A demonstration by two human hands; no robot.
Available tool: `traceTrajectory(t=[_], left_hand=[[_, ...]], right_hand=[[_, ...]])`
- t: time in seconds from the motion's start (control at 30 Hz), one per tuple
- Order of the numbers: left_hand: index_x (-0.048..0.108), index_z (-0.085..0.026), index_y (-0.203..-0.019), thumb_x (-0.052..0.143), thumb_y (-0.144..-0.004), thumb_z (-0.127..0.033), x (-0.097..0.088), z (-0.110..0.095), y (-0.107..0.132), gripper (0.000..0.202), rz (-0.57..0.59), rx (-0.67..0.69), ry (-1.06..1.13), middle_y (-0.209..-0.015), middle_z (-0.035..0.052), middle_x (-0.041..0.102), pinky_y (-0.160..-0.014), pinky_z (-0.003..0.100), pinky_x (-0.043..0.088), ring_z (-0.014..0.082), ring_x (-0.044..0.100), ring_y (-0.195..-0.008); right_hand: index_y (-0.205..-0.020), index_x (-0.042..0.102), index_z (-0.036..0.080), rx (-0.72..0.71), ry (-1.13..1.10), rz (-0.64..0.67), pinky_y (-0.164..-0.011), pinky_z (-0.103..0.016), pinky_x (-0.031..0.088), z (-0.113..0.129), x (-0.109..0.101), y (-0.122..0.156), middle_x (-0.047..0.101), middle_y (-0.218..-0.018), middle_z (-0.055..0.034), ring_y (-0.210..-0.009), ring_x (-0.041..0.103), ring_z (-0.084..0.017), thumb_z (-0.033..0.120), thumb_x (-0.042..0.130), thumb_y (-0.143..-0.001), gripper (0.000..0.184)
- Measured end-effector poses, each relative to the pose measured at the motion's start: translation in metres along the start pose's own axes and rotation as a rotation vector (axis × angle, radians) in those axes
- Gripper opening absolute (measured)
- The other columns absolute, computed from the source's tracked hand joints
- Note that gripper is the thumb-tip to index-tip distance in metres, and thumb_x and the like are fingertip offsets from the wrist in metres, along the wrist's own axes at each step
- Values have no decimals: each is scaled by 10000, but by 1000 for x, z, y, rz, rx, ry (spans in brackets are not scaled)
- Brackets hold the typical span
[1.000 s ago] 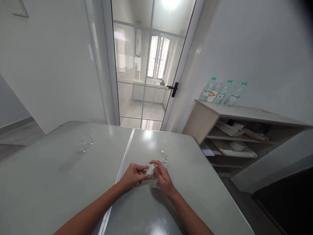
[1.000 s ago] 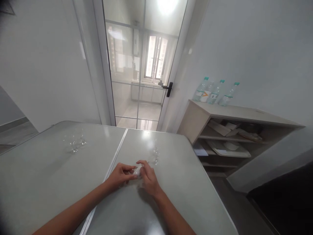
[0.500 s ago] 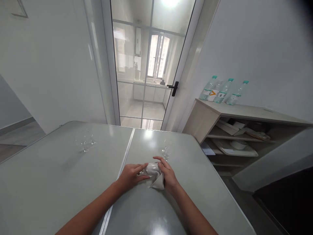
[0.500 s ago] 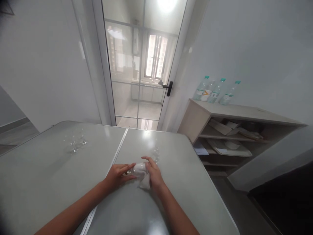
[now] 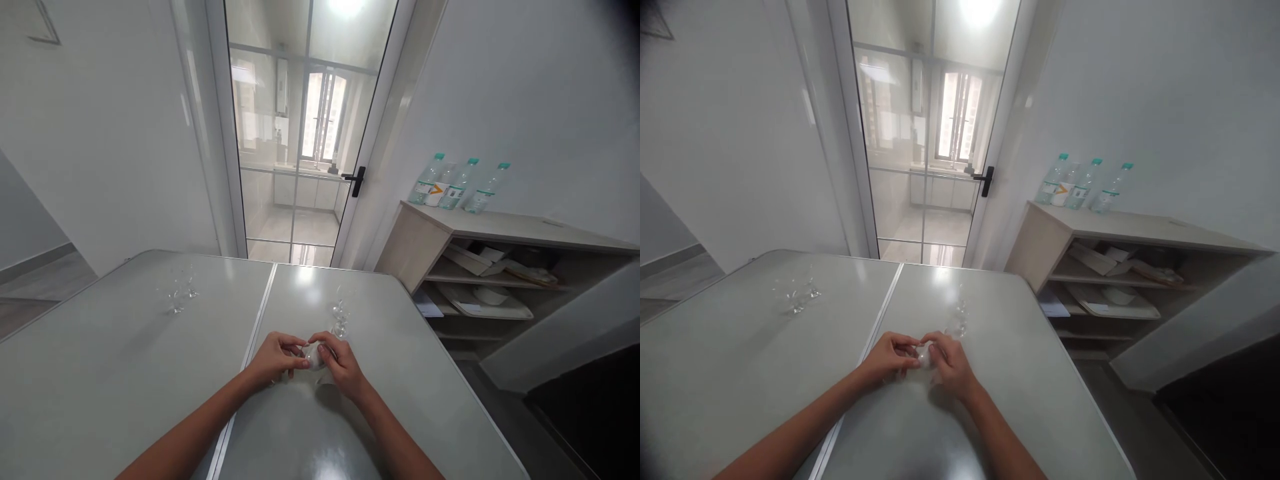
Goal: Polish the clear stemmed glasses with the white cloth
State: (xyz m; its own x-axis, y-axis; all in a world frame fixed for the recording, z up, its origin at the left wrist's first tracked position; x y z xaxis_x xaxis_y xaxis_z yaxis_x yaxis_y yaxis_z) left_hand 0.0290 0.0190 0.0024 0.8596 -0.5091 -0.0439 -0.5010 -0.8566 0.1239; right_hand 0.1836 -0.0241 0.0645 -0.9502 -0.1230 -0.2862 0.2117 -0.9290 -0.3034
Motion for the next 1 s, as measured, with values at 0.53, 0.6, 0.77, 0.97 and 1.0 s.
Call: traceTrajectory(t=[0.53, 0.6, 0.77, 0.97, 1.0], left_hand=[[771, -167, -1100, 879, -658, -531, -18, -10, 3, 583, -155, 205, -413, -800, 72, 767, -564, 266, 504, 149, 633, -544], [756, -209, -1177, 830, -749, -496, -13, -22, 12, 520, -207, 419, -661, -893, 89, 792, -665, 291, 531, 183, 685, -652], [716, -225, -1264, 744, -856, -433, 1, -33, 26, 459, -220, 634, -793, -976, 113, 799, -706, 292, 536, 204, 718, -737], [769, -137, -1139, 810, -745, -551, -3, -8, 8, 573, -65, 141, -265, -696, 44, 725, -477, 236, 442, 120, 572, -460], [764, -104, -1122, 801, -750, -562, 1, -2, 6, 591, 1, 62, -169, -635, 36, 694, -442, 228, 411, 117, 556, -428]], right_hand=[[-1273, 635, 261, 247, -227, -4, -855, -338, 452, -19, 11, 2, 659, -1020, -25, -916, 586, -223, 544, 505, -982, 426], [-1300, 613, 248, 314, -354, -70, -808, -334, 470, -27, 8, 0, 645, -962, -27, -866, 591, -224, 600, 544, -941, 507], [-1292, 622, 266, 276, -329, -172, -818, -330, 480, -29, 1, 1, 644, -986, -31, -924, 592, -242, 631, 623, -877, 553], [-1250, 646, 265, 128, -167, -26, -772, -302, 431, -14, 3, 1, 639, -917, -10, -789, 554, -195, 528, 533, -972, 399], [-1228, 657, 261, 88, -115, 0, -756, -300, 419, -11, 3, 0, 636, -900, -9, -764, 544, -188, 515, 512, -986, 379]])
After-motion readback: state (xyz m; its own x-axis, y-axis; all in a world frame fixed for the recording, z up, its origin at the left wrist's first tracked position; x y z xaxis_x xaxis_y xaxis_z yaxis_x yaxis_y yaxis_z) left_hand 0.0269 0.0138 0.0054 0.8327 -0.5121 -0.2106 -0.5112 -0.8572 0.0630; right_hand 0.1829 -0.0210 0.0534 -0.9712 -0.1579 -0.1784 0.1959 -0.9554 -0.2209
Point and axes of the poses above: each hand's wrist, its own y-axis away from the middle knuckle, its own x-axis out of the palm, z = x × y, the point moved 8 cm from there along -y, towards the middle knuckle
